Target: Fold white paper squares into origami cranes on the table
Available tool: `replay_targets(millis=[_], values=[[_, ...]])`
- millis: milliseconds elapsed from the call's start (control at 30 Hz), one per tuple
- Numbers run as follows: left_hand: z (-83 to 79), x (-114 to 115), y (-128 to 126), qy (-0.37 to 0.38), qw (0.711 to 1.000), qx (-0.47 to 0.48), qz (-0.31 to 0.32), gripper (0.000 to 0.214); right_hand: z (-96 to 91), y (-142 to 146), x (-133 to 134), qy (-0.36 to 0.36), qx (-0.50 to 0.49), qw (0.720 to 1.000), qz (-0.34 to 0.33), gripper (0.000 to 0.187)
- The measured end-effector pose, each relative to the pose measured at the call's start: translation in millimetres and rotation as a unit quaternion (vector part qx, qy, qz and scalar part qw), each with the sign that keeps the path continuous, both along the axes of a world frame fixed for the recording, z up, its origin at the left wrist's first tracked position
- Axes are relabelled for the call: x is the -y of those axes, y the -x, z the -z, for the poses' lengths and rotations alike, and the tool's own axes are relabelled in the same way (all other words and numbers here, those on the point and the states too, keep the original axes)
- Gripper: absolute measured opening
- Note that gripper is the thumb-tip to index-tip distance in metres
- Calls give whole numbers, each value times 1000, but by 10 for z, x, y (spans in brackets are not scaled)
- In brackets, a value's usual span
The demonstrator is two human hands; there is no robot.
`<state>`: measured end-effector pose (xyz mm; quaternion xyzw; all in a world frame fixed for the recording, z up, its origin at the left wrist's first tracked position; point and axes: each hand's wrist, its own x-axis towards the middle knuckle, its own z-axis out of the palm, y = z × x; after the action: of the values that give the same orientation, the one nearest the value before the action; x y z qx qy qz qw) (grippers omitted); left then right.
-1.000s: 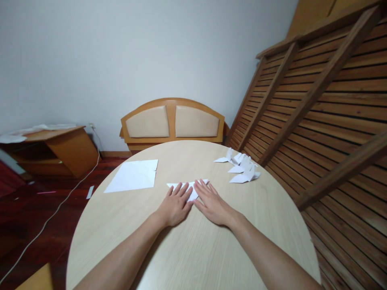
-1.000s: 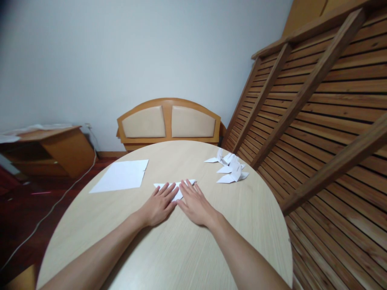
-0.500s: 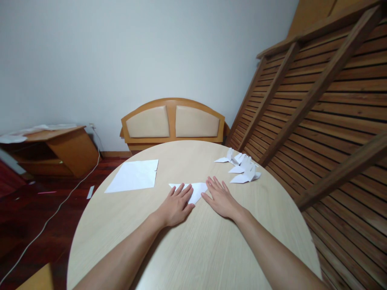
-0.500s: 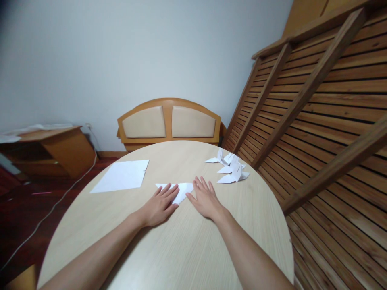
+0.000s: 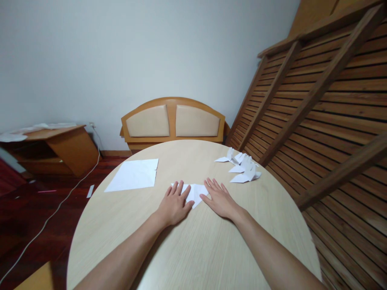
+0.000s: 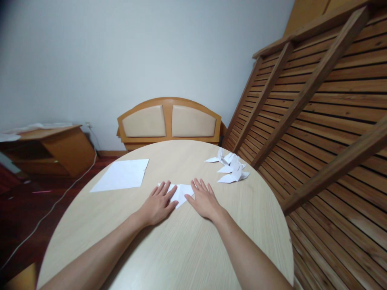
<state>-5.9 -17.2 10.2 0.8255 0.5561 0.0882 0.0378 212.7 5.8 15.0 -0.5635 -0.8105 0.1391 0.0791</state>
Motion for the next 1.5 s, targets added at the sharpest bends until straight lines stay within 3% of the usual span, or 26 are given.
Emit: replay_targets(millis=[233, 367, 467, 600, 733, 833, 933, 1133, 1300, 1500], values=[[0, -78, 65, -10, 988, -47, -148, 65, -1, 3, 3, 0, 7, 1000, 12, 75], [-55, -95, 90, -80, 978, -39, -190, 64, 5, 5, -5, -10, 3, 1000, 13, 74], [-123, -45, 39, -122, 985, 5, -122, 58, 16, 0, -17, -32, -5, 999, 17, 73], [-159, 42, -84, -91, 994, 65, 10, 53, -13, 1, -11, -106, -24, 994, 15, 62], [-117, 20, -88, -66, 992, 87, 54, 44, -113, 15, 15, -159, -35, 987, 19, 44], [-90, -44, 0, -46, 985, 122, 109, 36, -210, 5, 30, -148, -32, 988, 23, 34], [-94, -77, 76, -35, 977, 139, 156, 33, -275, -39, 35, -114, -28, 993, 16, 39], [-99, -98, 128, -20, 969, 141, 200, 44, -215, -116, 2, -94, -115, 988, -44, 19], [-89, -126, 171, 6, 958, 153, 244, 48, -124, -152, -24, -95, -147, 979, -106, 36], [-125, -131, 174, 45, 947, 159, 276, 46, -107, -171, -5, -44, -108, 983, -143, 44]])
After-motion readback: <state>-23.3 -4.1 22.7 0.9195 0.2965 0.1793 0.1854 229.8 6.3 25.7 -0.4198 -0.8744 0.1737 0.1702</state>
